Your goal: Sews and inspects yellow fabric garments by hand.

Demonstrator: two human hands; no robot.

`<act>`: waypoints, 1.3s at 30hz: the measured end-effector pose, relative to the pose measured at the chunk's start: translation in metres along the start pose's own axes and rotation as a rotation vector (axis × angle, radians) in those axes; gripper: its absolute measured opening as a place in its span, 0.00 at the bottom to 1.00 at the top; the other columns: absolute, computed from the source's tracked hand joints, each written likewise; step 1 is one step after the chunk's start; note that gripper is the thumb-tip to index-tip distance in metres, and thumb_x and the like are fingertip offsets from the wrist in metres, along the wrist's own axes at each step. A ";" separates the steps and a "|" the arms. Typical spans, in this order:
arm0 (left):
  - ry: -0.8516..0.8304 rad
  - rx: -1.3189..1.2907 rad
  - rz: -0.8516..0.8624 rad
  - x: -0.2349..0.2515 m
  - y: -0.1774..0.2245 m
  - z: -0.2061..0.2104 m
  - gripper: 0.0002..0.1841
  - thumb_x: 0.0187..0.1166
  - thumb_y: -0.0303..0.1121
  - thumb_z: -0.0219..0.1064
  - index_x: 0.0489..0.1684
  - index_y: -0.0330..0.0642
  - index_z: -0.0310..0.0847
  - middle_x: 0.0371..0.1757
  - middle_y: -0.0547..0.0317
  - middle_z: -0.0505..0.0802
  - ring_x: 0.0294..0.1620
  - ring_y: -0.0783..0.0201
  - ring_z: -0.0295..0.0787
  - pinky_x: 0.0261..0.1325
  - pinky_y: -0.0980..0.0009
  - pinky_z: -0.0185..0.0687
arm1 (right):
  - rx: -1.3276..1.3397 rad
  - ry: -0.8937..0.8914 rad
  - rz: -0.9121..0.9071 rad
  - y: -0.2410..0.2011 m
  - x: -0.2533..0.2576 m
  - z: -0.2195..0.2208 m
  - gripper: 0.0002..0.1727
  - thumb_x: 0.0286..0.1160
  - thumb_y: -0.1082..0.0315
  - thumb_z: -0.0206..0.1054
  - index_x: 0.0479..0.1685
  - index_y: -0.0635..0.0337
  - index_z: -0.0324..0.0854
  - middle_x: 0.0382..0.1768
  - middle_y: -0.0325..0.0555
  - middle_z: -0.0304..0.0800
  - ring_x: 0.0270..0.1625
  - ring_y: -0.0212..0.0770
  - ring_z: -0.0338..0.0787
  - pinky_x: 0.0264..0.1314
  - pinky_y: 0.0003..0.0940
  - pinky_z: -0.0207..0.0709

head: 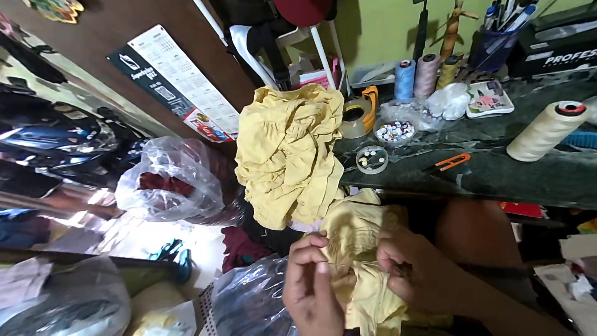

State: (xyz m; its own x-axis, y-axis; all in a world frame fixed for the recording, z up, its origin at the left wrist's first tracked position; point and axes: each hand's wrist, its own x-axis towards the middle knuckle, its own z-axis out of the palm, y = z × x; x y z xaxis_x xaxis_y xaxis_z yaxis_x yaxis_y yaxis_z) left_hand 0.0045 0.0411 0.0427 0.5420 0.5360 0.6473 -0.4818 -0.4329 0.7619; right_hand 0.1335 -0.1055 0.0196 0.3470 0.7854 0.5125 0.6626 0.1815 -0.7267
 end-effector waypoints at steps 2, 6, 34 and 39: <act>-0.012 -0.298 -0.121 0.004 0.008 -0.007 0.08 0.90 0.44 0.57 0.47 0.56 0.81 0.41 0.71 0.93 0.48 0.70 0.93 0.63 0.67 0.87 | -0.118 -0.048 0.006 0.005 -0.010 -0.010 0.21 0.76 0.45 0.58 0.25 0.53 0.77 0.28 0.43 0.79 0.33 0.40 0.81 0.35 0.38 0.74; -0.007 -0.438 -0.215 0.003 0.022 -0.026 0.06 0.88 0.43 0.59 0.46 0.54 0.76 0.22 0.75 0.82 0.18 0.81 0.77 0.22 0.85 0.73 | -0.315 -0.060 0.041 0.017 -0.032 -0.016 0.11 0.60 0.57 0.61 0.19 0.53 0.77 0.23 0.42 0.76 0.26 0.41 0.77 0.32 0.40 0.66; 0.346 0.387 -0.830 -0.080 -0.095 -0.119 0.09 0.82 0.25 0.63 0.30 0.37 0.83 0.21 0.70 0.87 0.20 0.79 0.80 0.25 0.79 0.78 | 0.760 0.186 0.480 0.039 -0.099 -0.050 0.10 0.81 0.50 0.65 0.44 0.33 0.92 0.38 0.19 0.93 0.39 0.16 0.89 0.43 0.17 0.85; 0.479 0.427 -0.697 -0.042 -0.066 -0.145 0.14 0.85 0.26 0.60 0.23 0.47 0.78 0.14 0.77 0.81 0.11 0.83 0.69 0.15 0.85 0.64 | -0.168 -0.192 1.089 0.040 -0.096 -0.088 0.09 0.83 0.74 0.63 0.43 0.72 0.86 0.34 0.59 0.87 0.37 0.52 0.86 0.46 0.52 0.80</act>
State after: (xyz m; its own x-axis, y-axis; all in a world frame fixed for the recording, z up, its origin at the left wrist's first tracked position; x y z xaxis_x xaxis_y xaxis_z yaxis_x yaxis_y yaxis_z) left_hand -0.0857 0.1526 -0.0382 0.2267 0.9733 0.0369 0.1882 -0.0810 0.9788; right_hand 0.1850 -0.2264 -0.0181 0.6983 0.5573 -0.4492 0.1538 -0.7298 -0.6662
